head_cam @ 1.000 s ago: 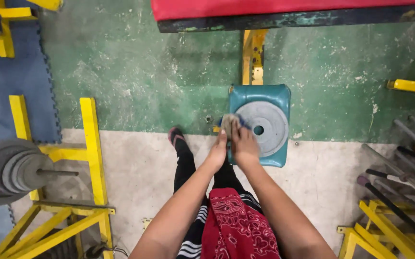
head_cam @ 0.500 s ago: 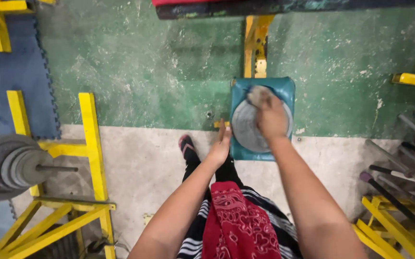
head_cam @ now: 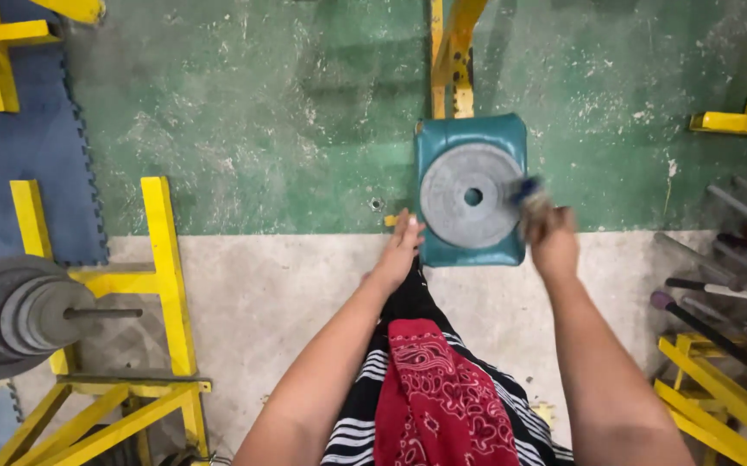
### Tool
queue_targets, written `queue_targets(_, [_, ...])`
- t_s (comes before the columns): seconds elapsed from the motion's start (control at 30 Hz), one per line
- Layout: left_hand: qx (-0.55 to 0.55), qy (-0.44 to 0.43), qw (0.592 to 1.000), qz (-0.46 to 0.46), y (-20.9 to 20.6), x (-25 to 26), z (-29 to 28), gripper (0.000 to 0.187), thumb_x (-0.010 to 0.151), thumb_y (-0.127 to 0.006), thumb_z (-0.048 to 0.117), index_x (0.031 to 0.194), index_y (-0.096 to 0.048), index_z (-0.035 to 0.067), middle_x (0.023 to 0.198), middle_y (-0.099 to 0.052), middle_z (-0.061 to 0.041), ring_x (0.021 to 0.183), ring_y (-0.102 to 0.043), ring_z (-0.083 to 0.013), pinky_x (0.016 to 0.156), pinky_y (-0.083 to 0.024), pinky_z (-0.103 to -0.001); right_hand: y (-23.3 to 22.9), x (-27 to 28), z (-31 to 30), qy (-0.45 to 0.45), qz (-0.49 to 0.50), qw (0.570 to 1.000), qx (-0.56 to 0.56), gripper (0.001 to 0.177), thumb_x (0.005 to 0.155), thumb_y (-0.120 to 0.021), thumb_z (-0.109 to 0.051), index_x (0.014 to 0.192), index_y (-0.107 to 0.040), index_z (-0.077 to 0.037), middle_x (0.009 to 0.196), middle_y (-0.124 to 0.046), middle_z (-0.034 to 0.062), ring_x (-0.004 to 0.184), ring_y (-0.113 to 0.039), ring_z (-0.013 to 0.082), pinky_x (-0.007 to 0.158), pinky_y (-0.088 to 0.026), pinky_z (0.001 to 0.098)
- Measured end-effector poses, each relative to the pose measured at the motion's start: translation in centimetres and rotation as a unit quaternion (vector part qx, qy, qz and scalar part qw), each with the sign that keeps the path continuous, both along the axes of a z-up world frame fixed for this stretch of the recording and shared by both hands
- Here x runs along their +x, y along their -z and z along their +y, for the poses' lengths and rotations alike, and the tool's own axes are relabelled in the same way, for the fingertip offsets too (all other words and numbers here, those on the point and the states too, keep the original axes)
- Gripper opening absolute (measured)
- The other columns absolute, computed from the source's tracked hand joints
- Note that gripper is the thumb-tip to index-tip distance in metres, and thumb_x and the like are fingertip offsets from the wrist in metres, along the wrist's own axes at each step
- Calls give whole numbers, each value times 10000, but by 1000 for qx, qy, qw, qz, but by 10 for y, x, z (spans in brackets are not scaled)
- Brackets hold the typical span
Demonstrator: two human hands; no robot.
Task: Cleaning and wiping down various gym machines, weights, and a punching bag with a spray bottle and cloth.
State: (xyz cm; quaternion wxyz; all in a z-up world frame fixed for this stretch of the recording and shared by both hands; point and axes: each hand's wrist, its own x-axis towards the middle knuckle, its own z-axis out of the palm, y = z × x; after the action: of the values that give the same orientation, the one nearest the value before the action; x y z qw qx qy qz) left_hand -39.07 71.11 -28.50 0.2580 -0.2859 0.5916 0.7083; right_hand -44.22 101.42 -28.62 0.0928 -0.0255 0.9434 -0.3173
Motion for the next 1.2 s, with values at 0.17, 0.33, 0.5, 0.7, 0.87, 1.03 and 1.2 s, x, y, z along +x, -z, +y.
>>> queue_targets(0.17, [-65, 1, 998, 25, 7, 23, -10, 781, 1002, -406, 587, 1585, -335, 73, 1404, -623, -178, 1208, -641, -336, 1038, -487, -444, 19, 2, 1, 155, 16, 988, 10, 378, 1046, -597, -261, 1174, -638, 93, 1299, -545, 308, 1230, -532, 465, 1106, -426, 503])
queue_targets(0.33, [-262, 81, 954, 120, 38, 42, -34, 620, 1092, -466, 499, 1401, -584, -25, 1364, -644, -230, 1271, -599, -314, 1073, -447, -386, 39, 25, -38, 35, 103, 994, -12, 492, 961, -540, -168, 1360, -521, 119, 1521, -353, 402, 1434, -362, 562, 1235, -307, 546])
queue_targets(0.5, [-251, 71, 959, 109, 3, 20, -20, 502, 1001, -543, 357, 1333, -626, -11, 1251, -711, -199, 1182, -682, -320, 1012, -504, -378, 66, 20, -60, -13, 104, 992, 72, 733, 983, -575, -223, 1557, -277, 122, 1574, -167, 474, 1452, -251, 618, 1213, -260, 567])
queue_targets(0.7, [-278, 23, 954, 107, 20, -15, 11, 663, 889, -689, 274, 1447, -479, -15, 1351, -641, -226, 1222, -656, -349, 1024, -511, -403, 42, -18, -64, 51, -7, 996, 76, 870, 977, -650, -310, 1598, -176, 73, 1613, -182, 415, 1407, -295, 597, 1174, -310, 543])
queue_targets(0.87, [-424, 42, 894, 135, 31, -56, 45, 847, 828, -814, 326, 1492, -429, -31, 1433, -529, -309, 1346, -478, -469, 1128, -396, -487, 21, -50, -39, 62, -120, 987, 81, 1058, 844, -768, -349, 1604, -128, 15, 1537, -323, 296, 1325, -381, 539, 1122, -343, 534])
queue_targets(1.03, [-517, 12, 856, 4, 37, -83, 69, 905, 732, -900, 498, 1386, -507, 10, 1364, -502, -325, 1308, -440, -495, 1095, -359, -521, 34, -68, -20, -4, -85, 995, 49, 944, 792, -854, -346, 1568, -373, -104, 1388, -449, 267, 1234, -460, 483, 1069, -411, 501])
queue_targets(1.2, [-517, -28, 855, -25, 9, -93, 78, 944, 606, -934, 481, 1321, -544, 3, 1305, -598, -249, 1293, -494, -432, 1086, -398, -463, 29, -78, -13, 14, -132, 991, -5, 873, 779, -840, -295, 1525, -432, -97, 1368, -479, 226, 1250, -488, 442, 1081, -430, 470])
